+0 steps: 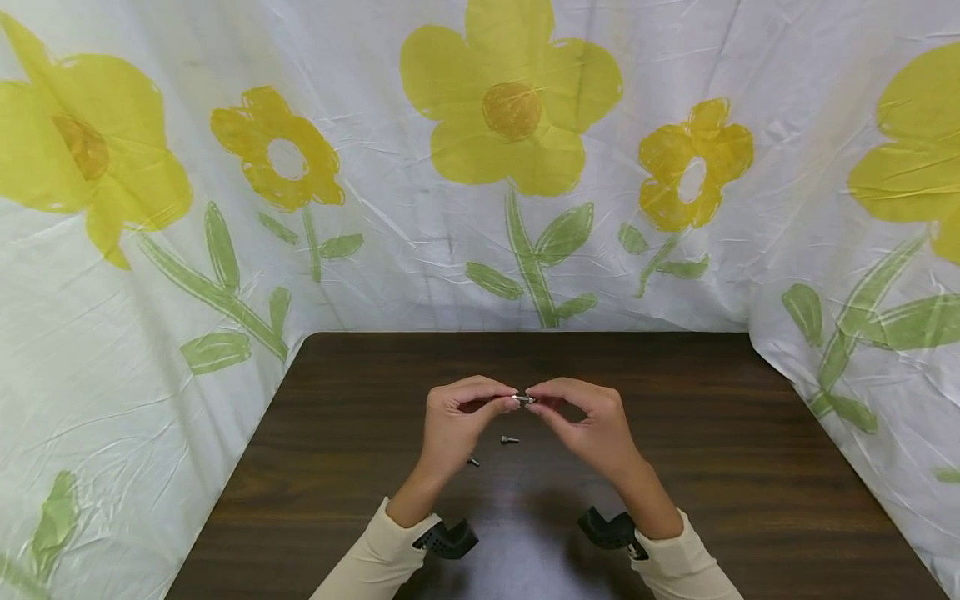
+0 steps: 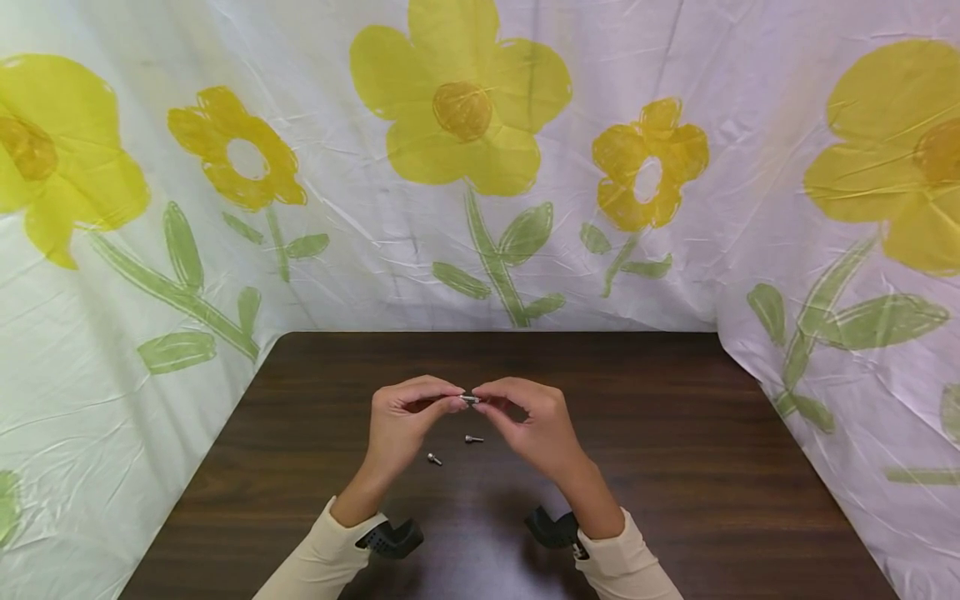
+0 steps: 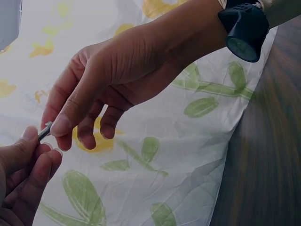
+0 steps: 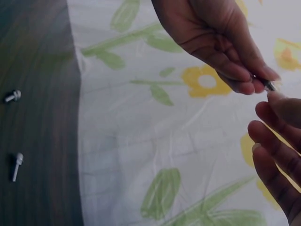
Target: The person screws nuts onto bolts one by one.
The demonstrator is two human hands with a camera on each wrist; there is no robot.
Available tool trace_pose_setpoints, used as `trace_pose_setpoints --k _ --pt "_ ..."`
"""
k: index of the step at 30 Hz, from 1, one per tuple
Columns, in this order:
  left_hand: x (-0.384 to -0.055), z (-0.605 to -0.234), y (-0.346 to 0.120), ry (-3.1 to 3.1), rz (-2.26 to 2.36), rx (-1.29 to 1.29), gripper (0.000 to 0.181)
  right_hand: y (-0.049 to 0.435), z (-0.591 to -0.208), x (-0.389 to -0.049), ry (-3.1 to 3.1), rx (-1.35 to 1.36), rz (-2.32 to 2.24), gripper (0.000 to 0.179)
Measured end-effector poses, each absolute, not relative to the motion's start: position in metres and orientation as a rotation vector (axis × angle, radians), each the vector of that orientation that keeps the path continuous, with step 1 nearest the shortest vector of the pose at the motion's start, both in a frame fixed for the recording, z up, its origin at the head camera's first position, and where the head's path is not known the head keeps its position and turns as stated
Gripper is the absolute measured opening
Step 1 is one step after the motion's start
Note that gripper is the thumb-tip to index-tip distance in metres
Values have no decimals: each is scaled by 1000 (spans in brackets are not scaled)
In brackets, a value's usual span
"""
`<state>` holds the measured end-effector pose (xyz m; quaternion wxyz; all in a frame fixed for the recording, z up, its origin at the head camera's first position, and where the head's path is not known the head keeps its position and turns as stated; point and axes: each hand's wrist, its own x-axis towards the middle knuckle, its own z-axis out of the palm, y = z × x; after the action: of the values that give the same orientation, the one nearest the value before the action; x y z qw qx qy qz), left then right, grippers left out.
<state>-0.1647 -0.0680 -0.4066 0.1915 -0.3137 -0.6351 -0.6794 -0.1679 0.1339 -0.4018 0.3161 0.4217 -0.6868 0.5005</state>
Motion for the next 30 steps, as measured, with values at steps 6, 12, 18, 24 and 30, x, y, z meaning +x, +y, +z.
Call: trace_pose_setpoints --k 6,12,18,24,30 --pt "-165 -408 -68 -1780 -1912 -877 13 133 -404 -168 -1810 1116 1327 37" --pt "-166 -409 -68 -1781 -1904 -892 11 133 -404 -169 -1849 1110 1320 24" --pt "-166 -409 -68 -1781 -1905 -904 10 132 -405 -166 -1925 1065 1368 17" --pt "-165 -408 -66 -1789 -1898 -886 10 131 -407 -164 -2001 1015 1374 23" --pt "-166 -409 -67 -1784 -1903 -855 12 134 -405 -165 -1976 1001 1369 42"
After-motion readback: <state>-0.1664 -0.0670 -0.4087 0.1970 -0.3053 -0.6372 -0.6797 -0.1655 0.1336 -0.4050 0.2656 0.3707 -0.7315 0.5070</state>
